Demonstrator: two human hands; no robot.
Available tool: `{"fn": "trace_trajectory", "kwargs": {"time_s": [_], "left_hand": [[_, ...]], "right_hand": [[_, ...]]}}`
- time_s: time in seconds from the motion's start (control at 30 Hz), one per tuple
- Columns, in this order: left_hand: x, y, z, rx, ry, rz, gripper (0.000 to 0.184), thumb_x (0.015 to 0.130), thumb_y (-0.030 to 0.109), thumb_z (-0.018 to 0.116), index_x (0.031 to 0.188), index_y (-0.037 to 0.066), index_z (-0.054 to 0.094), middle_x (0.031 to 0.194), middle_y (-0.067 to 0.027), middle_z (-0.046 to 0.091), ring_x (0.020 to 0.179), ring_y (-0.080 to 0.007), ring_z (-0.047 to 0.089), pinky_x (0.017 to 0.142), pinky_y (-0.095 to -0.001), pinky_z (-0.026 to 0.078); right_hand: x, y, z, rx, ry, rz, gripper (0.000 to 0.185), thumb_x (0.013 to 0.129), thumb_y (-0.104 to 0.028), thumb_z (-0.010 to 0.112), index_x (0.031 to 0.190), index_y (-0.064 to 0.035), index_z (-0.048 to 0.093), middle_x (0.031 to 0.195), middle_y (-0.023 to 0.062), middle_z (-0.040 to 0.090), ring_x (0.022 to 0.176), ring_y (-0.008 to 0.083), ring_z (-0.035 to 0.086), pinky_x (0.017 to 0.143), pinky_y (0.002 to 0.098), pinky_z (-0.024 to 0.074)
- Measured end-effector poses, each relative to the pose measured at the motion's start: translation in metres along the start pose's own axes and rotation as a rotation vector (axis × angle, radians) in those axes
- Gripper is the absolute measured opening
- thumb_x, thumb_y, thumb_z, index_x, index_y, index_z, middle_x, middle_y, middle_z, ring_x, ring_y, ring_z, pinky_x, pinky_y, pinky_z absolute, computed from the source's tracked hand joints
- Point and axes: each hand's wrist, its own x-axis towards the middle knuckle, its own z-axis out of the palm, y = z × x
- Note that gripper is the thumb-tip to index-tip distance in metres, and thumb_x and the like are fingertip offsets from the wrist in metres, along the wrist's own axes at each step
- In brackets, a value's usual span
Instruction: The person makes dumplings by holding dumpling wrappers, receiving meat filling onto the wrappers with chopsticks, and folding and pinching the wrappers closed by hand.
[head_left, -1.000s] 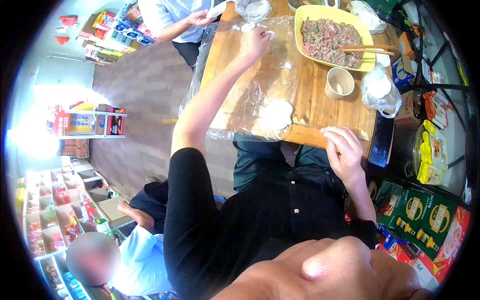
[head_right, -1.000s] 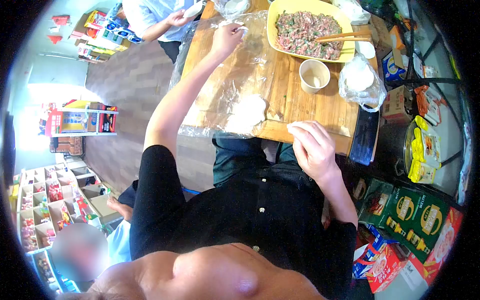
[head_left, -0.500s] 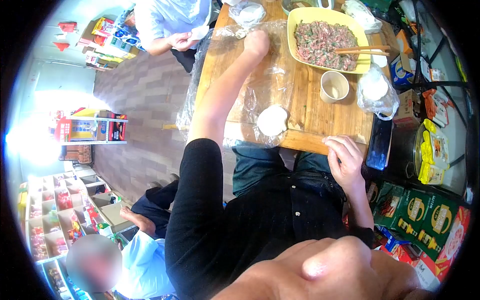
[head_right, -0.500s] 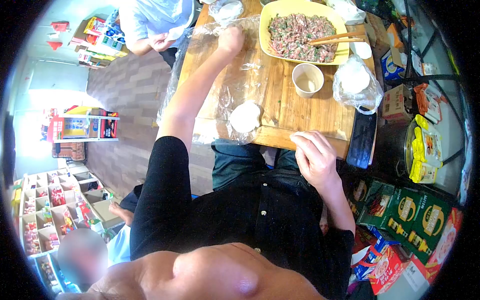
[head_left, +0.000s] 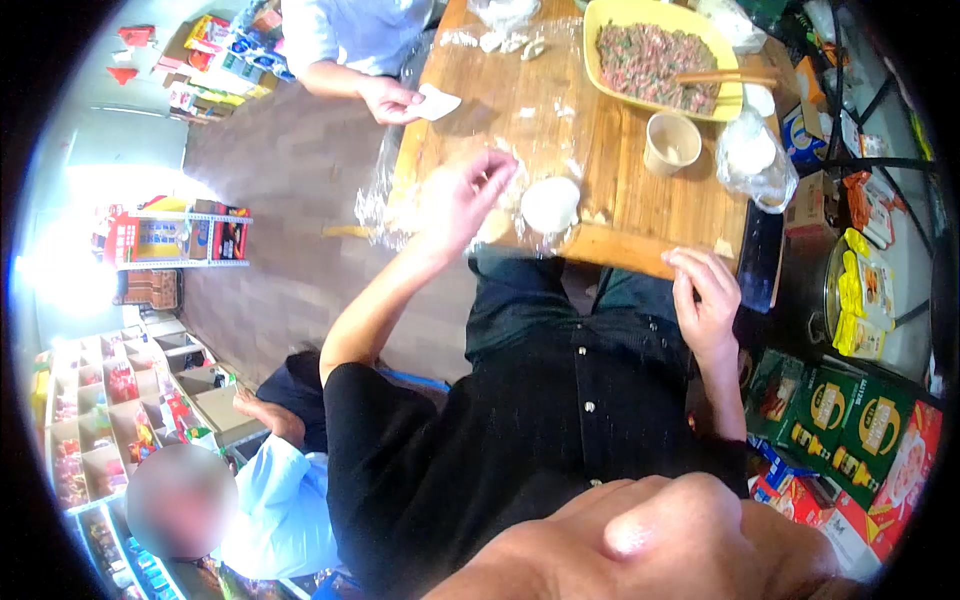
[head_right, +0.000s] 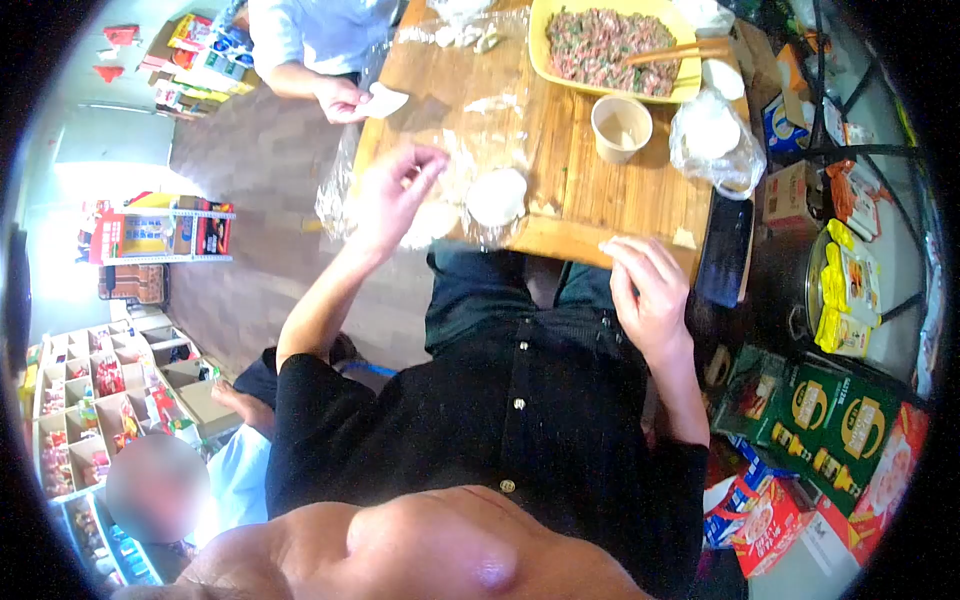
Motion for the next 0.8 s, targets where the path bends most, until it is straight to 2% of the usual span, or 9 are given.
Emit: {"fn": "trace_trajectory", "kwargs": {"time_s": [0.07,0.1,0.17,0.27,0.4,0.6,0.67,0.8], "left_hand": [[-0.042,0.0,0.006,-0.081,-0.069,-0.014,0.008,0.085,0.006,0.066,0.092,0.002,0.067,0.079,-0.0059,0.065,0.063,-0.0116,0.056,0.059,-0.0252,0.046],[-0.059,0.002,0.009,-0.107,-0.081,-0.104,0.007,0.086,0.006,0.066,0.092,0.002,0.067,0.079,-0.006,0.065,0.063,-0.0113,0.056,0.059,-0.0249,0.046],[-0.083,-0.004,0.015,-0.111,-0.036,-0.043,0.007,0.086,0.004,0.065,0.092,0.001,0.067,0.08,-0.006,0.064,0.064,-0.0108,0.057,0.06,-0.0241,0.046],[-0.102,0.006,0.019,-0.235,0.019,-0.131,0.007,0.087,0.003,0.064,0.092,0.0,0.067,0.084,-0.0047,0.065,0.071,-0.0073,0.058,0.064,-0.0207,0.046],[-0.109,0.011,0.021,-0.32,0.067,-0.159,0.008,0.086,0.002,0.065,0.094,-0.001,0.067,0.084,-0.0044,0.065,0.072,-0.0071,0.058,0.065,-0.0201,0.046],[-0.111,0.0,0.026,-0.27,0.045,-0.106,0.01,0.086,0.001,0.064,0.095,-0.001,0.067,0.085,-0.0061,0.066,0.072,-0.0087,0.059,0.067,-0.0212,0.047],[-0.11,-0.002,0.029,-0.245,0.088,-0.045,0.01,0.083,0.001,0.067,0.092,0.0,0.066,0.079,-0.008,0.063,0.064,-0.0145,0.057,0.06,-0.0253,0.046],[-0.109,-0.003,0.031,-0.219,0.127,-0.022,0.01,0.082,0.001,0.067,0.091,0.001,0.067,0.078,-0.0085,0.063,0.063,-0.0152,0.057,0.059,-0.0263,0.046]], "right_hand": [[-0.006,-0.004,0.005,0.01,-0.009,0.039,0.017,0.078,0.009,0.061,0.093,0.0016,0.065,0.089,0.0158,0.066,0.082,0.0291,0.066,0.073,0.0347,0.0521],[-0.005,-0.006,0.006,0.02,-0.014,0.014,0.017,0.078,0.009,0.061,0.093,0.0015,0.065,0.089,0.0156,0.066,0.081,0.0285,0.066,0.073,0.0342,0.0522],[-0.004,-0.013,0.009,0.043,-0.028,-0.011,0.018,0.078,0.01,0.061,0.094,0.0014,0.065,0.088,0.0154,0.066,0.081,0.0283,0.066,0.072,0.0337,0.0522],[-0.005,-0.018,0.014,0.088,-0.036,-0.011,0.02,0.077,0.011,0.061,0.094,0.0014,0.064,0.088,0.0153,0.066,0.08,0.0282,0.066,0.072,0.0335,0.0522],[-0.007,-0.025,0.016,0.081,-0.045,-0.012,0.02,0.077,0.012,0.061,0.094,0.0016,0.064,0.087,0.0151,0.066,0.08,0.0281,0.066,0.072,0.0335,0.0521],[-0.011,-0.028,0.019,0.065,-0.055,-0.013,0.02,0.078,0.012,0.061,0.094,0.0016,0.064,0.087,0.0147,0.066,0.079,0.0278,0.065,0.071,0.0335,0.0521],[-0.01,-0.03,0.019,0.059,-0.046,-0.019,0.02,0.078,0.012,0.06,0.094,0.0013,0.064,0.086,0.0147,0.066,0.078,0.0277,0.065,0.071,0.0336,0.0521],[-0.01,-0.03,0.02,0.057,-0.054,-0.005,0.02,0.078,0.012,0.06,0.094,0.0012,0.064,0.086,0.0146,0.066,0.077,0.0273,0.065,0.071,0.0335,0.0521]]}}
